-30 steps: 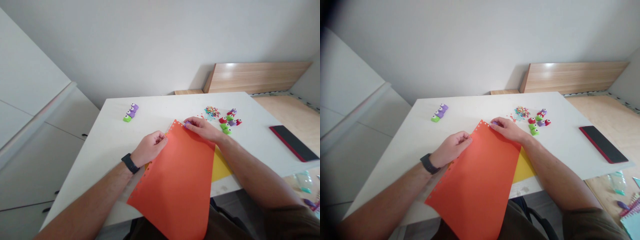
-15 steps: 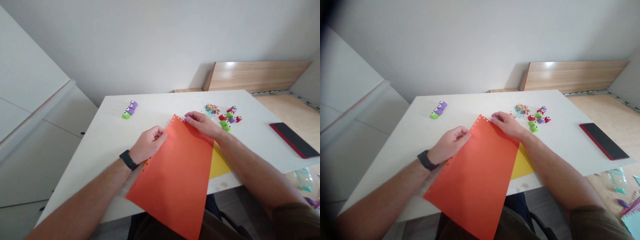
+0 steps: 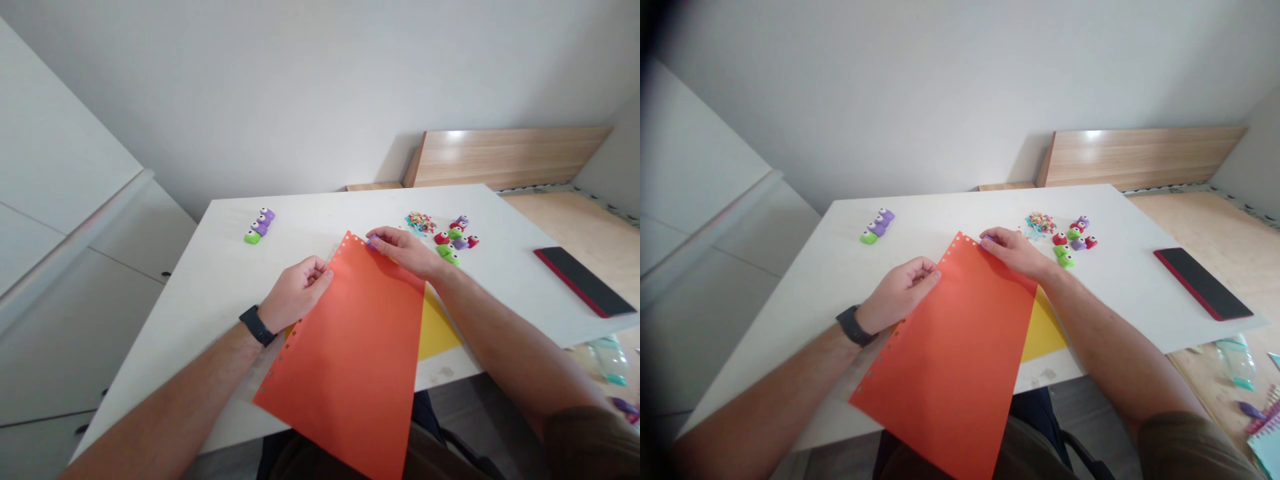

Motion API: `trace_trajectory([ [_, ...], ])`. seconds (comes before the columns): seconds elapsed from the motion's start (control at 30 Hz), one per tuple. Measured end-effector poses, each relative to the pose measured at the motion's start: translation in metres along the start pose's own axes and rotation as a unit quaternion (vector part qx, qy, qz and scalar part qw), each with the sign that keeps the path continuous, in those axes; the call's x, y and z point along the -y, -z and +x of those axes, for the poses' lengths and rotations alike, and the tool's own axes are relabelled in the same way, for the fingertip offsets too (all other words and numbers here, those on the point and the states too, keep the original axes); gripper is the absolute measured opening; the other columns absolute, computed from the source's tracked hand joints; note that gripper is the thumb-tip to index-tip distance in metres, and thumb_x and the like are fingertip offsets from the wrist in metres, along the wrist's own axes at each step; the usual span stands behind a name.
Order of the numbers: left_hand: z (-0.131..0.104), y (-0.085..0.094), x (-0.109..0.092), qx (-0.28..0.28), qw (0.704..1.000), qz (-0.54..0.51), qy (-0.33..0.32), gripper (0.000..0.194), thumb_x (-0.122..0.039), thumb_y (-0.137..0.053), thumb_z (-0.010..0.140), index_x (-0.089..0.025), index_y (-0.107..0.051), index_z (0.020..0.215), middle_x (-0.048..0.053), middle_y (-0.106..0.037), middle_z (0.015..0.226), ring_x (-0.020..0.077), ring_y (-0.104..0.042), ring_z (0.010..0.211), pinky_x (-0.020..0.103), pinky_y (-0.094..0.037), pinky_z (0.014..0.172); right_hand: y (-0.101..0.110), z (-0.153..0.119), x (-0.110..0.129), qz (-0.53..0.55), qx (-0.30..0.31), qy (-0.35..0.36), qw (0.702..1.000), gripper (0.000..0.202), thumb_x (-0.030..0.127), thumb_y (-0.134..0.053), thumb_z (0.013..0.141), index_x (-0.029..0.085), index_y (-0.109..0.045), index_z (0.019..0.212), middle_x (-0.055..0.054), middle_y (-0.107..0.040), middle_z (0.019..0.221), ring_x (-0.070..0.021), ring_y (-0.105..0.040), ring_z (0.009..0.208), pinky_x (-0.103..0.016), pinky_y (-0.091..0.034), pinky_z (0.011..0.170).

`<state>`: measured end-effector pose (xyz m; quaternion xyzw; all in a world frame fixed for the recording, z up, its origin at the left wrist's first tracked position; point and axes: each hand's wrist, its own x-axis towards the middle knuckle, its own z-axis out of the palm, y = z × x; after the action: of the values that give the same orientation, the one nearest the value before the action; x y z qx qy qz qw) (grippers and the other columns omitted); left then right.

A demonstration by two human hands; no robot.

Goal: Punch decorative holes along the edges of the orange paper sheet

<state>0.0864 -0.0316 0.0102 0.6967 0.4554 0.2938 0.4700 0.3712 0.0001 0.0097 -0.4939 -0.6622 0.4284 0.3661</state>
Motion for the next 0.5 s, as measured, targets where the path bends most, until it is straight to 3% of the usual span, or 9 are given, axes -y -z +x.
trace_trajectory([
  [0.27, -0.001, -0.002, -0.001, -0.006, 1.0, -0.005, 0.0, 0.027, -0.047, -0.058, 0.098, -0.02, -0.059, 0.095, -0.002, -0.061, 0.079, 0.0125, -0.053, 0.068, 0.024, -0.041, 0.06, 0.001, -0.006, 0.014, -0.004, 0.048, 0.014, 0.999, 0.043, 0.054, -0.064, 0.094, 0.021, -0.069, 0.12, -0.007, -0.073, 0.11, -0.02, -0.065, 0.097, -0.033, -0.053, 0.084],
  [0.5, -0.007, -0.007, -0.007, -0.036, 0.999, -0.033, -0.016, 0.025, -0.046, -0.058, 0.098, -0.021, -0.059, 0.095, -0.003, -0.057, 0.075, 0.0115, -0.049, 0.065, 0.023, -0.039, 0.057, 0.006, -0.009, 0.024, 0.016, 0.041, 0.016, 0.999, 0.042, 0.052, -0.066, 0.093, 0.021, -0.069, 0.121, -0.007, -0.073, 0.11, -0.0202, -0.065, 0.097, -0.035, -0.053, 0.085],
])
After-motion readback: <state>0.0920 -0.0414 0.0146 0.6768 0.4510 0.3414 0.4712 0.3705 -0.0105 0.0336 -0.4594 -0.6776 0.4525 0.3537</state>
